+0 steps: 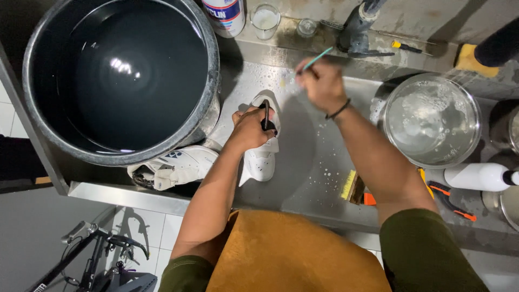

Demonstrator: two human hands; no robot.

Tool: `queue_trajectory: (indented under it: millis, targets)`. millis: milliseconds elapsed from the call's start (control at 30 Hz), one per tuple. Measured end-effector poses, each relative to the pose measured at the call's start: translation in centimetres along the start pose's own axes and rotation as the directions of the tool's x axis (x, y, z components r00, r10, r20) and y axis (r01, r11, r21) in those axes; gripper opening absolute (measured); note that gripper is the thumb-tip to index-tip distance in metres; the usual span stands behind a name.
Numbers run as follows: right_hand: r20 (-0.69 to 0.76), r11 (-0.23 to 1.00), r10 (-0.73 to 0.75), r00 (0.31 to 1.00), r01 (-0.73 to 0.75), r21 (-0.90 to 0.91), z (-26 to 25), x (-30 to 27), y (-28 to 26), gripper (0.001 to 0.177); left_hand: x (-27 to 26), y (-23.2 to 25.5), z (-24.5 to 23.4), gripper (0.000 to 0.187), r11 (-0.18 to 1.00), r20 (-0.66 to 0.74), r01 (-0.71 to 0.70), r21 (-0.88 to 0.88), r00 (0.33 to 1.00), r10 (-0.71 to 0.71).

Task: The person scrubs a white shoe with a small brush, repeatedly dipping the brush into a glass of liquid and cleaning the shoe's upper, tongue, and interior. The shoe is held in the left hand while the right hand performs the scrubbing.

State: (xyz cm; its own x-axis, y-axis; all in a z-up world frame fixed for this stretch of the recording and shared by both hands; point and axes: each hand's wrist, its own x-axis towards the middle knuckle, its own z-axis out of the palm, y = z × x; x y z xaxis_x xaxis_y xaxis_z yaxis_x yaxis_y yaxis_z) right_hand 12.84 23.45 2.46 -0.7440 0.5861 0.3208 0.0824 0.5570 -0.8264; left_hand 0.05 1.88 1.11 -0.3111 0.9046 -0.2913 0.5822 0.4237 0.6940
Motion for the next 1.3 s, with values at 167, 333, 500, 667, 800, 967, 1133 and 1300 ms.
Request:
queue_trajectory:
  millis: [167, 333, 500, 667, 800, 967, 1133, 1300]
  targets:
    - [-0.26, 0.983, -0.033, 0.965, 0.078, 0.167, 0.3, 7.6, 0.4, 0.017, 1.2, -1.1, 2.2, 0.049, 0.997, -0.076, 0.072, -0.024, 0.994, -0.074]
    - [-0.266, 0.971, -0.224, 0.938, 0.192, -0.14, 4.2, 13.4, 3.4, 0.015, 1.2, -1.8, 1.7, 0.044, 0.957, -0.165, 0.145, -0.25, 0.968, -0.19]
    - [-0.167, 0.92, -0.327, 0.93, 0.274, -0.279, 4.3, 13.3, 4.0, 0.019, 2.7, -5.5, 4.3, 0.033, 0.43, -0.233, -0.162, -0.888, 0.965, -0.118]
    - [-0.187, 0.957, 0.111, 0.976, -0.054, 0.283, 1.2, 5.4, -4.8, 0.008, 4.0, -6.8, 5.7, 0.025, 0.197, -0.235, -0.217, -0.956, 0.969, -0.073]
    - [-0.051, 0.948, 0.09, 0.995, -0.07, 0.311, 2.4, -1.9, -4.6, 0.011, 6.6, -10.4, 9.0, 0.038, 0.114, -0.265, -0.256, -0.96, 0.961, -0.083]
    - [-0.095, 0.917, 0.039, 0.995, 0.002, 0.399, 5.3, -6.0, -3.8, 0.012, 6.5, -10.2, 8.6, 0.041, 0.128, -0.263, -0.247, -0.961, 0.957, -0.124]
    - [-0.129, 0.959, -0.136, 0.982, 0.163, 0.234, 5.5, -5.8, -4.5, 0.012, 6.7, -10.6, 8.8, 0.041, 0.179, -0.279, -0.255, -0.95, 0.952, -0.126]
    - [-0.091, 0.959, -0.174, 0.981, 0.189, 0.212, 5.7, -5.9, -4.5, 0.023, 6.5, -9.8, 8.7, 0.038, 0.196, -0.238, -0.212, -0.958, 0.964, -0.12]
